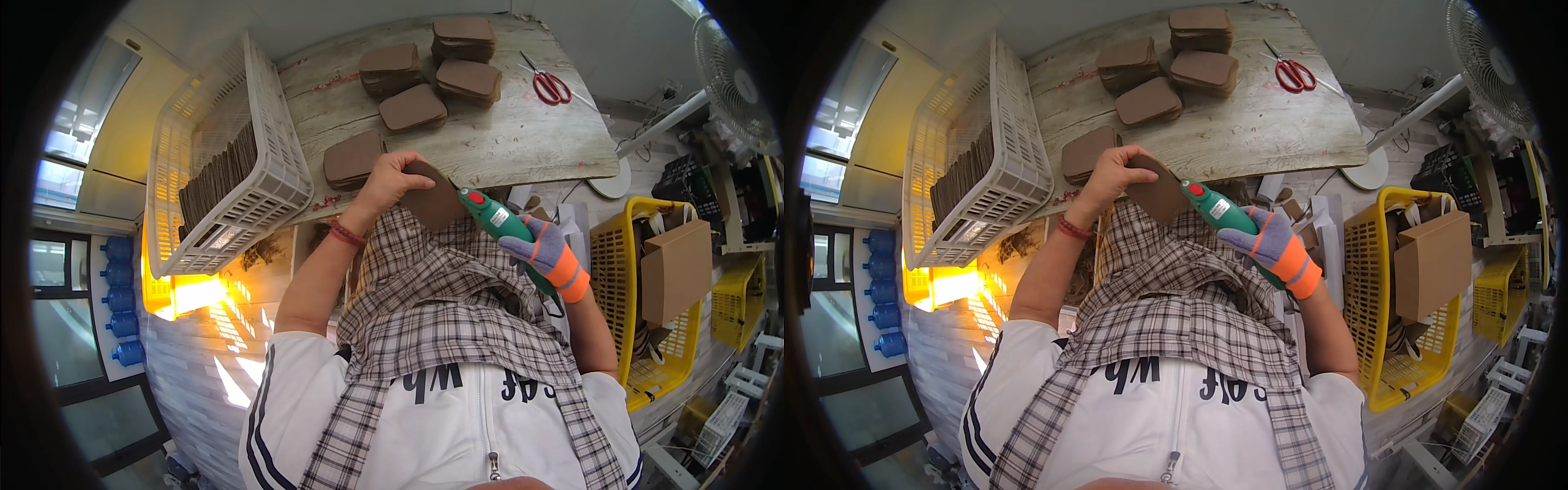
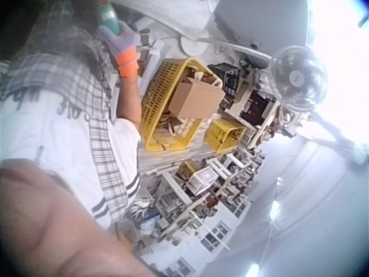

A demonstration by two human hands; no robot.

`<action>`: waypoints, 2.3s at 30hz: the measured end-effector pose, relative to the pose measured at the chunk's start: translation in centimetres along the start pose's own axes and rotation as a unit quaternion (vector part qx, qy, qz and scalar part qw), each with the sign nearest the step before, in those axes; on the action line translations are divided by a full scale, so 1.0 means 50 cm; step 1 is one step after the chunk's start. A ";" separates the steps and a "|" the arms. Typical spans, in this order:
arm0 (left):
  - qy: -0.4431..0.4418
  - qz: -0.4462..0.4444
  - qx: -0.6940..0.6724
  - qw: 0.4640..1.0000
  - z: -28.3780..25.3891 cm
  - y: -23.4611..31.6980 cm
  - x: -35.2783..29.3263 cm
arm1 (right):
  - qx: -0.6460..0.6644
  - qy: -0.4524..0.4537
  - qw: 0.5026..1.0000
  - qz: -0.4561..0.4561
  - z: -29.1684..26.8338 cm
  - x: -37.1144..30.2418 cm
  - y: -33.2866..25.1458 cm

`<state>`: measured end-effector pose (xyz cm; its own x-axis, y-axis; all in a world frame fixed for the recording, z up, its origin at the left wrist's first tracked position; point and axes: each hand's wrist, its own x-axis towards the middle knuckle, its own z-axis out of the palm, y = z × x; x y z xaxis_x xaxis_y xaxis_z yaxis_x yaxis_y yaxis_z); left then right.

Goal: The person uses a rotary tool to trim the edges of multiple brown cardboard pieces on a workbench. They pick up each piece, smooth the edges with the tool, and place the finished pieces into a white basket.

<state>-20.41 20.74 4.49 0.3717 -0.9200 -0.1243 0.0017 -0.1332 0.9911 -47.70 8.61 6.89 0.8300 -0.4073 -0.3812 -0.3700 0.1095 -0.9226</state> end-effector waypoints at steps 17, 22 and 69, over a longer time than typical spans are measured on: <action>-0.063 -0.005 0.024 0.998 -0.011 0.010 -0.023 | 0.041 -0.012 0.998 -0.049 0.032 0.047 0.012; 0.220 0.002 -0.059 0.974 -0.210 -0.018 -0.022 | 0.072 0.027 0.996 -0.036 0.007 0.045 0.045; 0.198 0.099 -0.638 0.737 0.139 0.002 0.129 | 0.131 0.156 0.978 -0.042 0.031 0.054 0.015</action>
<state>-24.48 12.25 3.45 0.7241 -0.6607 -0.1978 0.6888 0.6779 0.2571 -45.09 8.98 5.09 0.6693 -0.6778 -0.3043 -0.1517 0.2763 -0.9490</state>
